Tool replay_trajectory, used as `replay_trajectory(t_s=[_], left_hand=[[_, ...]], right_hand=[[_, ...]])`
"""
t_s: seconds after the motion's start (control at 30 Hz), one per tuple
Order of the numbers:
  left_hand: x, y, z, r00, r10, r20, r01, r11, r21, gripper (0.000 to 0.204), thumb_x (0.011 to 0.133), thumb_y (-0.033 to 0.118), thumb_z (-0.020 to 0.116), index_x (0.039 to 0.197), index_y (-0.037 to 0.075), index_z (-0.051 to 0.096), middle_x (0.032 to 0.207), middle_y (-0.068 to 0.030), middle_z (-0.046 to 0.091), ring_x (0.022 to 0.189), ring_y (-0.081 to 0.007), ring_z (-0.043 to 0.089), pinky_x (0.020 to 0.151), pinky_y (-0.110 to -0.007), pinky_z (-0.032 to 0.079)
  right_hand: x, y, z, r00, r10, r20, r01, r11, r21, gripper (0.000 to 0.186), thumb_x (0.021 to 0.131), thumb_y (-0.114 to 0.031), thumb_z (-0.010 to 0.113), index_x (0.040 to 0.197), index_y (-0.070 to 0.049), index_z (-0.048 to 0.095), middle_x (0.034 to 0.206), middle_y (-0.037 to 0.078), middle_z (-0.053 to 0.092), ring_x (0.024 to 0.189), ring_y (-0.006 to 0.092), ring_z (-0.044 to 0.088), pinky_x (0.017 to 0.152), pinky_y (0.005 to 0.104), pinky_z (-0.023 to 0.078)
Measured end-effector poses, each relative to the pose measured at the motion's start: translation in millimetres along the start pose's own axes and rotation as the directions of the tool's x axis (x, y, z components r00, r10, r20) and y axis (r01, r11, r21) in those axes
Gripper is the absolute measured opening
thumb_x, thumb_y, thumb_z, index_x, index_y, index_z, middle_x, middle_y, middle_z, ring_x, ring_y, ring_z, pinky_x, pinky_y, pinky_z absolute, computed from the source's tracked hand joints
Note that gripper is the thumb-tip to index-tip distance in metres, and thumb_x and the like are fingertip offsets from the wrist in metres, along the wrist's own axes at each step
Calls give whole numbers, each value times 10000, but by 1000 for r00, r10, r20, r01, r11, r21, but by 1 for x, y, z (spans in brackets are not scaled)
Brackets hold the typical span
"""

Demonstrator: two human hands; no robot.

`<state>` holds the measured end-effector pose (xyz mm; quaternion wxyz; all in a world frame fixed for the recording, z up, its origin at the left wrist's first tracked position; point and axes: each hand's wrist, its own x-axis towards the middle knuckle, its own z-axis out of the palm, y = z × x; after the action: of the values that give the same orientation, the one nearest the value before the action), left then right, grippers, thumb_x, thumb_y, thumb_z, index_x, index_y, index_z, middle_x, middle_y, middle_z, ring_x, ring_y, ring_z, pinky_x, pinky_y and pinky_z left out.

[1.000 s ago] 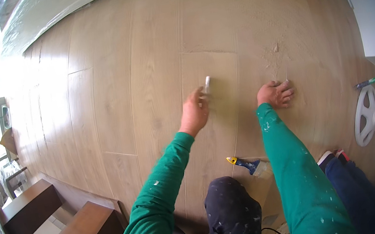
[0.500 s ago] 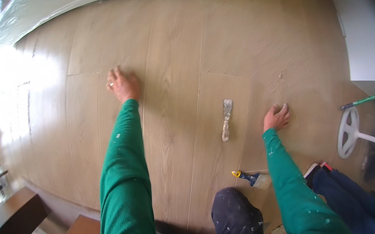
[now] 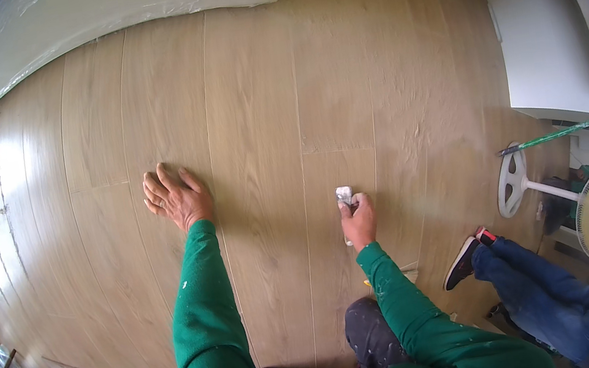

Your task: The person applies a patching compound to gaps in a wood-plank floor using a scraper, then smooths and blends the patch with a brush. They move a fan aside, prepare additional patching material on a board, and continue brushing the compound into the seams.

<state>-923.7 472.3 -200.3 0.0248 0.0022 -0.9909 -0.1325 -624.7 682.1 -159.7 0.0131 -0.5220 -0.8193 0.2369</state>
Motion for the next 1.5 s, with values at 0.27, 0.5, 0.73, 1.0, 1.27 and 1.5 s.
replay_trajectory(t_s=[0.27,0.5,0.73,1.0,1.27,1.5], left_hand=[[7,-9,-9,1000,-10,22,10,1000,16,596,1043,398,500,1555,109,405,1656,-180,292,1577,-345,184,1280,-563,62],[6,-6,-4,998,-19,65,17,1000,18,607,1043,407,491,1569,125,384,1671,-176,260,1585,-341,165,1285,-563,40],[5,2,-2,997,-15,81,16,1000,-13,597,1046,419,473,1568,143,382,1676,-169,249,1591,-336,148,1287,-560,32],[6,-5,-1,997,-19,68,20,1000,-11,599,1038,420,483,1567,157,387,1675,-161,252,1588,-341,151,1285,-561,41],[7,-5,-4,997,-18,76,19,1000,-13,605,1032,423,494,1562,147,400,1669,-158,268,1582,-343,165,1285,-556,49],[7,-8,-1,998,-18,68,17,1000,8,599,1031,421,498,1550,136,412,1663,-167,276,1575,-351,180,1283,-555,48]], right_hand=[[180,-130,9,942,-131,310,23,944,328,303,1059,-163,559,1323,-16,568,884,114,724,746,227,718,668,389,568],[349,-245,27,970,-164,181,130,974,185,316,974,-193,600,1227,-10,644,1138,291,713,1037,451,703,886,518,569],[389,-237,41,951,-302,70,305,951,-52,295,922,-157,593,1159,14,639,1153,302,708,1072,486,678,947,542,548],[391,-245,43,936,-337,100,346,934,-88,323,896,-143,602,1174,17,631,1164,296,709,1104,494,665,963,542,540],[394,-269,23,901,-242,359,322,929,-183,341,833,-90,561,1149,16,637,973,251,721,737,377,710,623,475,566],[393,-269,27,893,-195,405,283,944,-171,306,822,-81,549,1101,14,634,856,202,686,598,303,638,505,450,505]])
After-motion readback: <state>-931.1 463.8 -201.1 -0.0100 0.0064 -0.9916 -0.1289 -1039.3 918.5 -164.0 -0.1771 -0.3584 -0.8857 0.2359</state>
